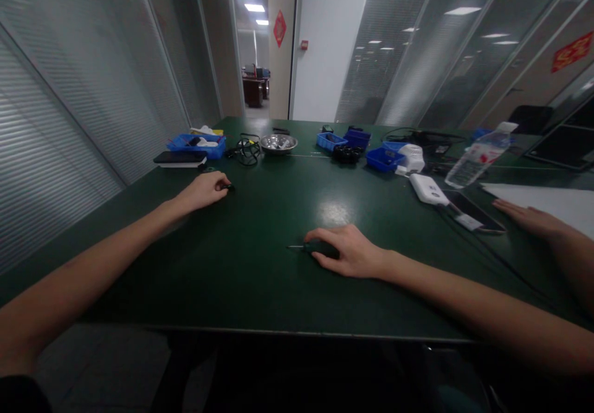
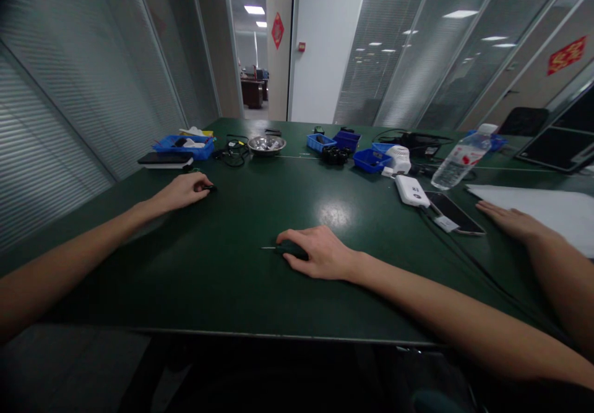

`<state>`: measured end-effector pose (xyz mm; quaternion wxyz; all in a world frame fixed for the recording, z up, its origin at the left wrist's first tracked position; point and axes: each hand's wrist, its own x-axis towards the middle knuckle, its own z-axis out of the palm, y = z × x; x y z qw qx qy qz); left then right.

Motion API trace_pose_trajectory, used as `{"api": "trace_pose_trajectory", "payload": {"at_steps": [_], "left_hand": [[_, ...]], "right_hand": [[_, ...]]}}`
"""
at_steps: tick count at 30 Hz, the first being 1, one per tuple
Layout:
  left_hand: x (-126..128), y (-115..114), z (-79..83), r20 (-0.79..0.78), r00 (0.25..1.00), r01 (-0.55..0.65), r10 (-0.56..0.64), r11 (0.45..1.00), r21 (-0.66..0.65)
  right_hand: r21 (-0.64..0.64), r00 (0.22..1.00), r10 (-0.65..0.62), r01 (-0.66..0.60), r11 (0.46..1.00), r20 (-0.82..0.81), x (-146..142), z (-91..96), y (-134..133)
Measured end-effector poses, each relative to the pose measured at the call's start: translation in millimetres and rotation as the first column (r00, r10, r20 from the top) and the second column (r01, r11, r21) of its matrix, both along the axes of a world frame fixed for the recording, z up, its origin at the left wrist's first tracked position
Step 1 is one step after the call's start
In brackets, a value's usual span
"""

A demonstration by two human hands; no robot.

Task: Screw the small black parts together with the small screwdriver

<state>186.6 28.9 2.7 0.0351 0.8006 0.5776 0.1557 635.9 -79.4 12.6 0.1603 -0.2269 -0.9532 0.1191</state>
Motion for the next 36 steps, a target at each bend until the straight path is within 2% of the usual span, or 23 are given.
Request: {"api": "trace_pose_trajectory", "payload": {"at_steps": [3, 5, 9, 12, 15, 20, 30, 36], "left_hand": [[36.6, -24.1, 9.3, 0.096, 0.982, 0.170, -0.162, 0.982, -0.084], [63.0, -46.1, 14.7, 0.164, 0.948, 0.295, -0.273, 0.947, -0.129], [107.8, -91.5, 22.8, 0.281, 0.812, 0.568, -0.512, 0.805, -0.174], [124.6, -111.1, 24.4, 0.303, 0.729, 0.674, -0.614, 0.720, -0.166], [127.5, -112.9, 21.3, 0.319, 0.694, 0.704, -0.645, 0.700, -0.116], [124.4, -102.4, 12.8, 0.389, 0.668, 0.710, -0.634, 0.700, -0.079], [124.9, -102.2, 10.7, 0.387, 0.692, 0.693, -0.609, 0.712, -0.118], [125.3, -102.2, 12.3, 0.403, 0.675, 0.706, -0.618, 0.700, -0.110]], "right_hand": [[-0.003, 0.999, -0.030, 0.030, 1.000, 0.016, -0.9, -0.5, 0.3], [0.003, 0.999, -0.040, 0.040, 0.999, 0.019, -1.8, -1.4, 0.7], [0.000, 0.999, -0.041, 0.041, 0.999, 0.017, -5.1, -2.1, 1.0], [0.011, 0.999, -0.039, 0.039, 0.999, 0.013, -7.7, -1.3, 0.2], [0.035, 0.999, -0.033, 0.033, 0.999, 0.007, -8.9, -0.1, -0.8], [0.022, 0.999, -0.031, 0.032, 0.999, -0.029, -7.7, 1.4, -2.1], [0.070, 0.994, -0.073, 0.078, 0.994, -0.079, -5.7, -2.8, -0.4], [0.025, 0.998, -0.048, 0.049, 0.998, -0.036, -5.0, -0.8, 0.5]]}}
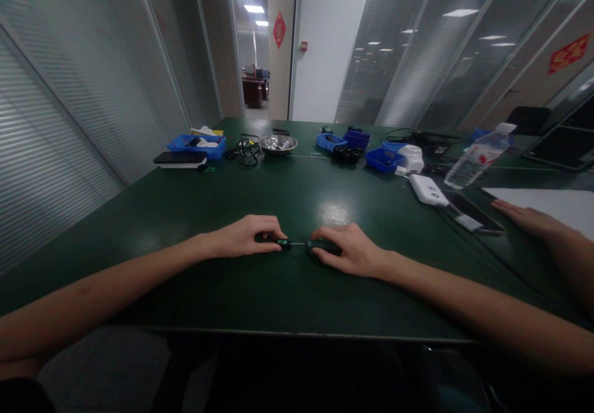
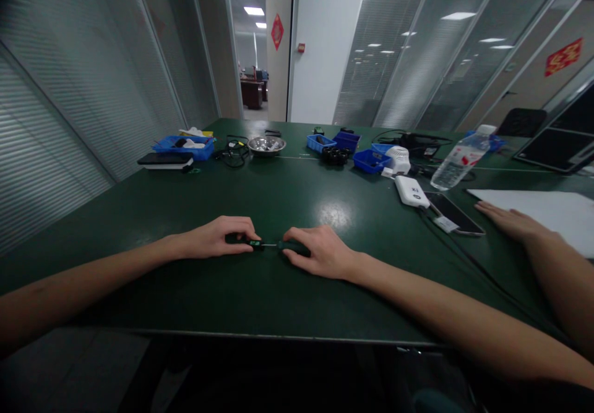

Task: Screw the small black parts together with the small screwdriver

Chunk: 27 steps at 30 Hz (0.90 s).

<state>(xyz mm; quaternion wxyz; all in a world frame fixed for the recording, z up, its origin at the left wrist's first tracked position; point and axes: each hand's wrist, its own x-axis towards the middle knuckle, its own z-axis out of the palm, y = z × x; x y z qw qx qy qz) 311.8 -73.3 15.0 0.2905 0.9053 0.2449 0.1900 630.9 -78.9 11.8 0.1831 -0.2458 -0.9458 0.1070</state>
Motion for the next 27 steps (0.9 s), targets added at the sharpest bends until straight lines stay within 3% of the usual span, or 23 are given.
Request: {"api": "trace_pose_trajectory", "payload": {"at_steps": [14, 27], "left_hand": [[-0.8, 0.5, -0.3, -0.007, 1.000, 0.013, -0.013, 1.000, -0.007], [0.8, -1.1, 1.1, -0.011, 1.000, 0.006, -0.006, 1.000, -0.004]], "right_hand": [[0.029, 1.000, -0.018, 0.017, 0.999, 0.011, -0.2, -2.3, 1.1], [0.037, 0.997, 0.044, -0.046, 0.998, 0.067, -0.7, 1.5, -0.3]]}}
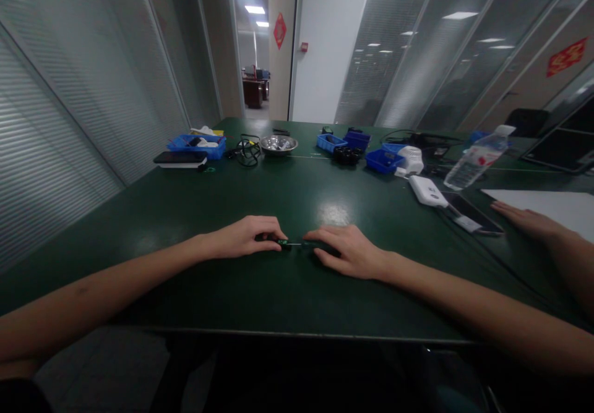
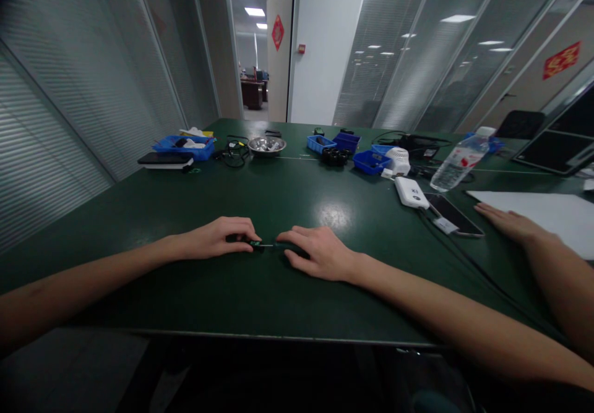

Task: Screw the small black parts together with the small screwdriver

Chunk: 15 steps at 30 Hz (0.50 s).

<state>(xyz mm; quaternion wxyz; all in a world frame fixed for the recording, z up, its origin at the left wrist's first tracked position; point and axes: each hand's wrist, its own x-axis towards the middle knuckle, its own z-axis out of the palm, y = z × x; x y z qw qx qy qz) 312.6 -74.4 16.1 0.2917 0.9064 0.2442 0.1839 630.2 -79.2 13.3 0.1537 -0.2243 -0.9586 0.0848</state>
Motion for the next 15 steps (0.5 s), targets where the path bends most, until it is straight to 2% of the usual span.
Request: {"api": "trace_pose_trajectory", "payload": {"at_steps": [8, 15], "left_hand": [[2.0, -0.5, -4.3, 0.003, 1.000, -0.021, 0.021, 1.000, 0.023], [8.3, -5.5, -5.6, -0.004, 1.000, -0.023, 0.023, 1.000, 0.006]], "right_hand": [[0.063, 0.999, 0.019, -0.022, 0.998, 0.045, -3.0, 1.6, -1.6], [0.059, 0.998, 0.037, -0.041, 0.997, 0.059, -4.4, -1.0, 0.6]]}}
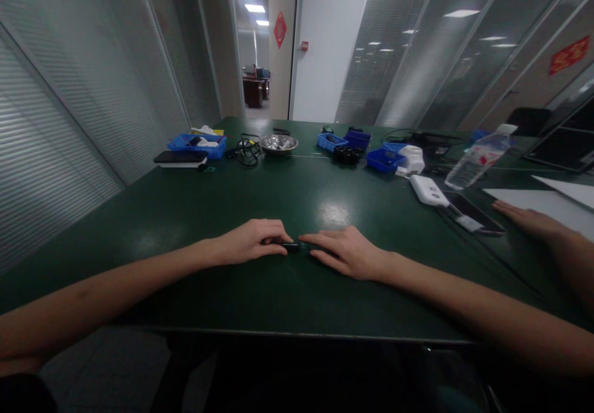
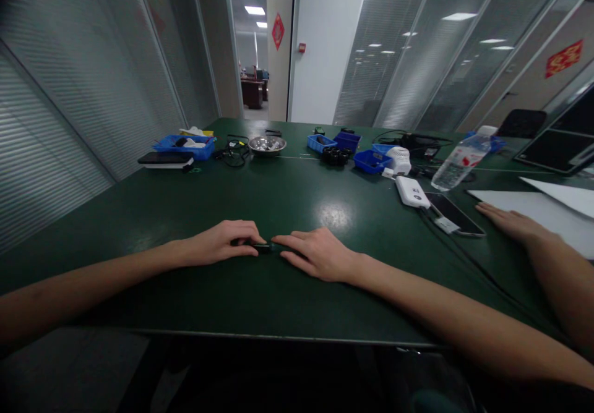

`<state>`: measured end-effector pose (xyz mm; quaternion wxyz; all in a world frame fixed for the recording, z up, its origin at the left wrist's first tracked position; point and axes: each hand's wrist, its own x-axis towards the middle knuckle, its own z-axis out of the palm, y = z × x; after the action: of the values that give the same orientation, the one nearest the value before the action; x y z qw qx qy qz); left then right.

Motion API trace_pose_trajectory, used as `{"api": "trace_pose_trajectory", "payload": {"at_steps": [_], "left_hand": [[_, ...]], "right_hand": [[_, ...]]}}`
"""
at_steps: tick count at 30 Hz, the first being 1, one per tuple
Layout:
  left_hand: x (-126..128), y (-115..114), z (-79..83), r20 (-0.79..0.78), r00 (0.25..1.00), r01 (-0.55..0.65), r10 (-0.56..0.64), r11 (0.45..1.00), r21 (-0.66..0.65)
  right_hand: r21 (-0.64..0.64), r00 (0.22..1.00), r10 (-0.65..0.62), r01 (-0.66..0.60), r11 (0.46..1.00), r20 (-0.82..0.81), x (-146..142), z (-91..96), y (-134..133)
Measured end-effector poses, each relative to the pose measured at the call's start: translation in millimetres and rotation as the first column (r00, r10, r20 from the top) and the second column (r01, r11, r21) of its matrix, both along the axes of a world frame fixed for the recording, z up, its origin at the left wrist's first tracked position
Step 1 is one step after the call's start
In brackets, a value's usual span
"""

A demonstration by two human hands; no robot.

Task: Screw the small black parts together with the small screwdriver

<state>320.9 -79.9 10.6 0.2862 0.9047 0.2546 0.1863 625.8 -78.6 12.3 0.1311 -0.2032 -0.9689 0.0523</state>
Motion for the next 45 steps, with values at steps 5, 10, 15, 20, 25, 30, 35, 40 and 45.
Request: {"api": "trace_pose_trajectory", "payload": {"at_steps": [5, 10, 15, 20, 25, 30, 35, 40, 45], "left_hand": [[4.4, -4.5, 1.5, -0.010, 1.000, 0.011, -0.011, 1.000, 0.004], [4.7, -4.6, 2.3, -0.027, 1.000, 0.008, -0.007, 1.000, 0.030], [5.0, -2.9, 1.3, -0.045, 0.999, 0.000, 0.003, 0.999, 0.050], [4.9, -2.3, 1.0, -0.042, 0.999, -0.004, 0.006, 0.999, 0.047], [4.7, -3.1, 2.5, -0.033, 0.999, 0.001, 0.001, 0.999, 0.045], [4.8, -3.1, 1.7, -0.046, 0.999, -0.001, 0.003, 0.999, 0.048], [4.8, -3.0, 1.3, -0.034, 0.999, 0.004, -0.002, 0.998, 0.058], [4.9, -2.6, 2.0, -0.046, 0.999, 0.017, -0.014, 0.998, 0.066], [4.7, -2.5, 2.3, -0.059, 0.998, 0.006, -0.003, 0.998, 0.055]], "right_hand": [[0.032, 1.000, -0.001, 0.000, 0.999, 0.017, -0.1, -1.8, -0.4], [0.046, 0.999, -0.023, 0.024, 0.999, -0.022, 0.6, -0.8, -1.8], [0.026, 0.995, -0.088, 0.089, 0.996, -0.042, 2.5, -2.6, -0.9], [-0.002, 0.992, -0.109, 0.109, 0.994, -0.067, 2.4, -5.0, -0.5], [-0.010, 0.991, -0.122, 0.121, 0.993, -0.061, 1.4, -4.8, -0.1], [-0.023, 0.991, -0.121, 0.120, 0.992, -0.055, 1.7, -5.6, 0.3], [-0.018, 0.991, -0.115, 0.114, 0.993, -0.067, 1.9, -5.1, 0.4], [-0.016, 0.991, -0.117, 0.116, 0.993, -0.068, 1.1, -3.8, -0.1], [-0.025, 0.991, -0.123, 0.121, 0.992, -0.060, 1.3, -3.6, -0.4]]}}
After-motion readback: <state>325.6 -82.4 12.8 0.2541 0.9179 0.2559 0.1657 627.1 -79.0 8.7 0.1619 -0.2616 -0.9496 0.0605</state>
